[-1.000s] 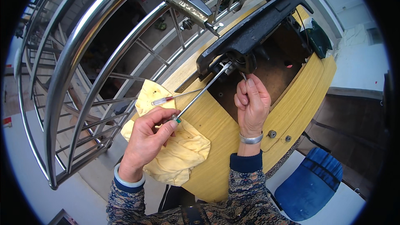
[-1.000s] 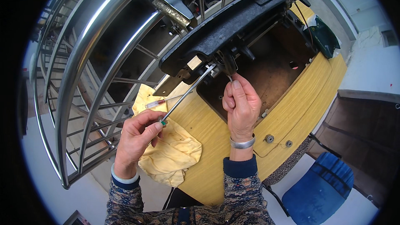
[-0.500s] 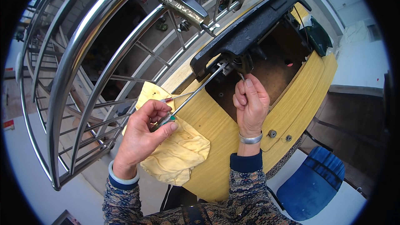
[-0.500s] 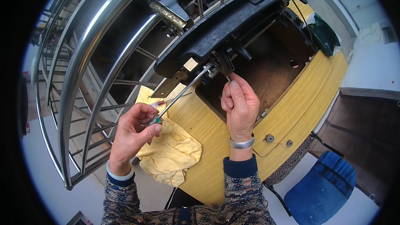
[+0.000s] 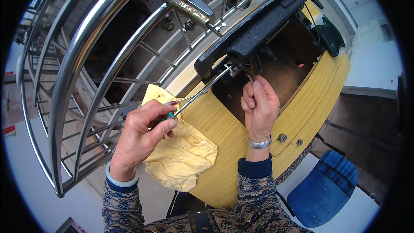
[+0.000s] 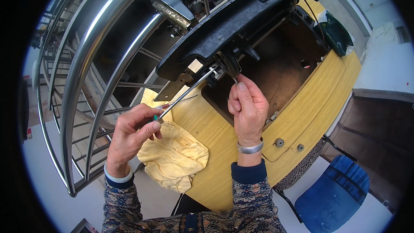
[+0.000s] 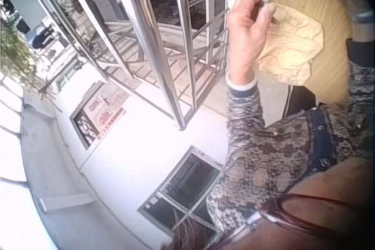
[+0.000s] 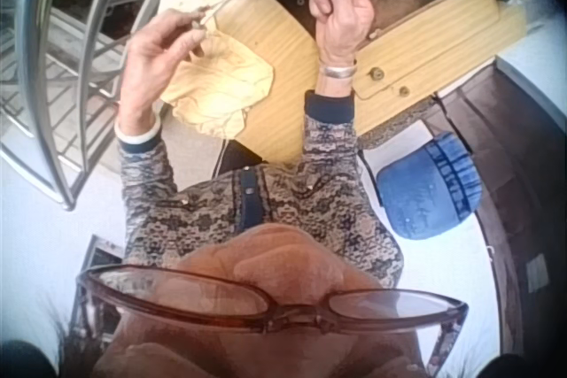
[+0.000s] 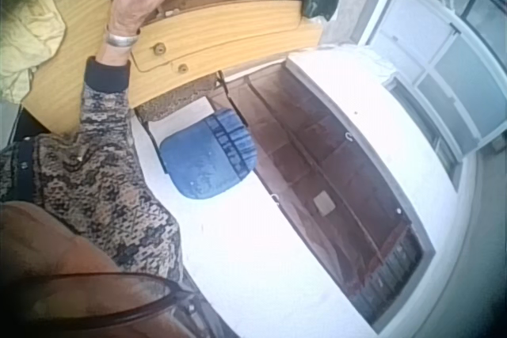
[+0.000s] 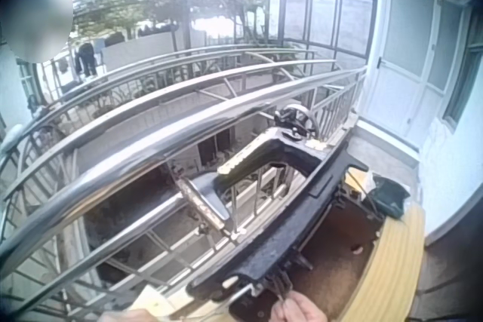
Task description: The person repairs a sewing machine by inserting a needle and tightening screws with a screwdriver. They manipulate the needle and screwdriver to adjust components under the presser foot area.
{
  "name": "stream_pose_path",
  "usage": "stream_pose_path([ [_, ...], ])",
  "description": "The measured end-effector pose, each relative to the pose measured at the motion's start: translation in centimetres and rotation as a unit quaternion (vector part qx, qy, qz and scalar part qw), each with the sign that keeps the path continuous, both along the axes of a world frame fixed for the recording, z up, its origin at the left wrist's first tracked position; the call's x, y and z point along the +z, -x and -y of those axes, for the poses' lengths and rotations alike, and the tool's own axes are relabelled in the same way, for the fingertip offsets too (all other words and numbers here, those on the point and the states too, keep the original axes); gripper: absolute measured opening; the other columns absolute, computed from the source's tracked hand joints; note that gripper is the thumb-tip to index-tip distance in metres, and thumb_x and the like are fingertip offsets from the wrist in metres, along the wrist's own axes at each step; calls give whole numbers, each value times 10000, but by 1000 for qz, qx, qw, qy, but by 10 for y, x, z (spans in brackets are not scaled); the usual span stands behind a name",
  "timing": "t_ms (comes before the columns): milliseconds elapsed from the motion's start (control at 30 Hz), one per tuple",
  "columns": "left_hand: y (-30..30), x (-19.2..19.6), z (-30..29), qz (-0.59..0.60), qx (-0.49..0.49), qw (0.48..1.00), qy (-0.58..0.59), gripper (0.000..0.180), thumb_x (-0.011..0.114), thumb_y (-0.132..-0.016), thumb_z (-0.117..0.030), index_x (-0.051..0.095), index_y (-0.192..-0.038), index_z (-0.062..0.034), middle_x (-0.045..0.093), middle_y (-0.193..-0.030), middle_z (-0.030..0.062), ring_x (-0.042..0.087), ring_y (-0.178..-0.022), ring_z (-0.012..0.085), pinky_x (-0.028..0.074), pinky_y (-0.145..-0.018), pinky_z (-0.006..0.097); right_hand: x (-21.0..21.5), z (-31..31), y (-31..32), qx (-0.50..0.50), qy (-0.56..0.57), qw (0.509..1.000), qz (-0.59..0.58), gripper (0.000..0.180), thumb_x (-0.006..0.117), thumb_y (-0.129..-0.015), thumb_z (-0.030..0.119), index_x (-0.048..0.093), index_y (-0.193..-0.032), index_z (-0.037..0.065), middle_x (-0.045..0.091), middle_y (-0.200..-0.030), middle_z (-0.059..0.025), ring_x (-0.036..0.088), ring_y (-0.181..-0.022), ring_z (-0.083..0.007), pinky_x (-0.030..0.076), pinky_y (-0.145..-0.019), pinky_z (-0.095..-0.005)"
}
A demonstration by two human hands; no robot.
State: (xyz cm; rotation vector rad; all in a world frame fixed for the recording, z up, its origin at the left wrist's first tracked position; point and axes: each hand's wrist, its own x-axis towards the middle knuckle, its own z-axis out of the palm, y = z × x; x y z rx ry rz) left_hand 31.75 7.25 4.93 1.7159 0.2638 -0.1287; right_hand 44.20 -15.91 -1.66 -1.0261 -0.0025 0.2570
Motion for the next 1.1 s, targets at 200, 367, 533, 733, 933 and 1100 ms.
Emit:
stream_pose_path([
  [200, -7, -1, -9, -92, 22, 972, 213, 256, 702, -888, -33, 584, -1111, 9, 605, -806, 31, 635, -667, 92, 485, -523, 205, 1, 0, 0, 1, -3, 1000, 1, 291, 529, -1013, 118, 595, -1242, -49, 476, -740, 23, 377, -585, -39, 293, -475, -178],
  [367, -10, -10, -5, -101, 8, 976, 194, 247, 753, -847, -39, 574, -1017, -29, 564, -786, -3, 579, -625, 44, 443, -450, 178, 1, -1, 0, -1, -9, 1000, -1, 289, 532, -1012, 117, 597, -1238, -50, 485, -748, 21, 377, -587, -39, 298, -478, -176],
  [533, -9, -13, -3, -113, 24, 978, 174, 217, 753, -852, -34, 611, -1013, 5, 571, -743, -4, 557, -603, 38, 465, -505, 184, 1, -1, 0, -3, -7, 1000, 1, 291, 534, -1011, 115, 595, -1241, -52, 489, -752, 18, 379, -587, -41, 297, -478, -179],
  [733, -8, -15, -1, -64, 11, 980, 186, 178, 682, -929, -121, 636, -988, 41, 659, -792, 83, 634, -655, 118, 521, -616, 244, 0, -1, 0, -4, -4, 1000, 3, 297, 539, -1010, 122, 592, -1245, -53, 491, -753, 14, 379, -586, -42, 297, -477, -181],
  [933, -8, -16, 4, -70, -6, 957, 280, 189, 642, -964, -114, 595, -1067, 37, 638, -873, 57, 598, -643, 98, 497, -597, 238, 1, -1, 0, -4, -3, 1000, 6, 300, 541, -1011, 126, 592, -1245, -54, 495, -754, 12, 380, -586, -41, 299, -476, -180],
  [1100, -8, -19, 9, -95, -19, 969, 229, 154, 676, -932, -75, 579, -1009, 16, 641, -820, 46, 593, -607, 86, 480, -534, 213, 1, 0, 0, -1, -5, 1000, 7, 303, 540, -1012, 128, 591, -1250, -53, 495, -755, 14, 381, -588, -41, 300, -479, -178],
])
